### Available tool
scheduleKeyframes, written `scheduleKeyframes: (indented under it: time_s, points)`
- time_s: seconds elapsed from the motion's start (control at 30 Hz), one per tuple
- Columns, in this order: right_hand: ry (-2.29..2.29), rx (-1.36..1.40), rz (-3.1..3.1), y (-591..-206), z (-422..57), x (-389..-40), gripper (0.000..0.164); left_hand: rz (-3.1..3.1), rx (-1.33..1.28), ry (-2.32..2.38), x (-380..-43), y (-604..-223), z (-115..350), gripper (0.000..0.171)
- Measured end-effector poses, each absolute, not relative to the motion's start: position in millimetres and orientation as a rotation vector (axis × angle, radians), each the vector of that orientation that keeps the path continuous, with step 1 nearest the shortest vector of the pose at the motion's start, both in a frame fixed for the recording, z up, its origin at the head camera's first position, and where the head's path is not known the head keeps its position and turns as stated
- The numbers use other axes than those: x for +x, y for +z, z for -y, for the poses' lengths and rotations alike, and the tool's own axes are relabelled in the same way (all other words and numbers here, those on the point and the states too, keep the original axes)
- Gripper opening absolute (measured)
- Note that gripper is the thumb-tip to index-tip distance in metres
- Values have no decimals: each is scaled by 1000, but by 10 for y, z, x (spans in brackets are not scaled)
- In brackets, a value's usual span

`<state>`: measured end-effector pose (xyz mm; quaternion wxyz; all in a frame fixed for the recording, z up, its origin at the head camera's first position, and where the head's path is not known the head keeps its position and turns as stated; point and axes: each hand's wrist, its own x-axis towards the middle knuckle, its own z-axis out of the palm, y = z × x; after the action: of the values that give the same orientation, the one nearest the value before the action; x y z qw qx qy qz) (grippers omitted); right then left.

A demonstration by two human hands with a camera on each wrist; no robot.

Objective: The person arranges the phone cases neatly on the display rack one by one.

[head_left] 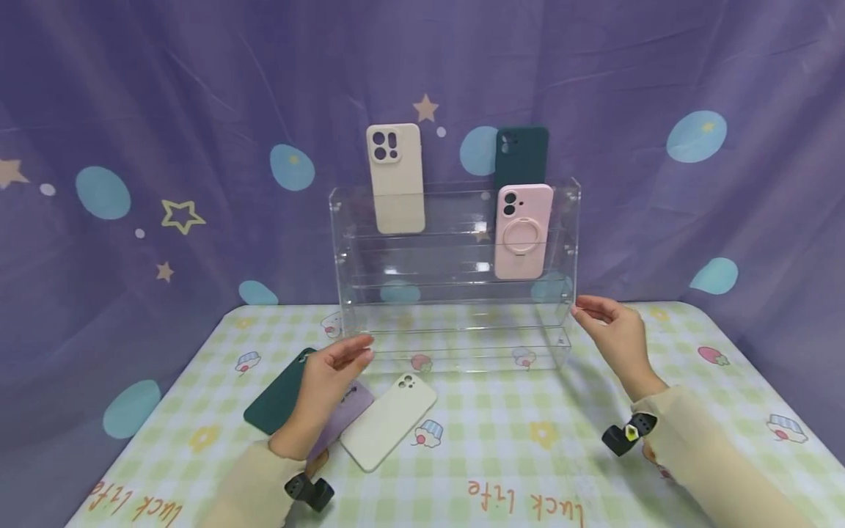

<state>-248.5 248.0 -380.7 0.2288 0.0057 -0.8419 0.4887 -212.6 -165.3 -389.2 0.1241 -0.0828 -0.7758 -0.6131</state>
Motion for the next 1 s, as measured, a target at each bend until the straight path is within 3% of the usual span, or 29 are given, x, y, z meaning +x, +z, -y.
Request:
scheduleKeyframes:
  time_s: [0.27, 0.6, 1.0]
  points:
    - [1505, -8, 2310, -4026, -2488, -2487, 41, 2514, -162, -1933, -2017, -4133, 1429, 39]
    - [1611, -79, 2244, -4036, -2430, -2544, 38, 2832, -165, -1473, -1976, -4288, 1339, 69]
    - [1669, -140, 2197, -4050, -2416, -2532, 38, 3017, -291, -999, -2002, -4300, 1262, 89]
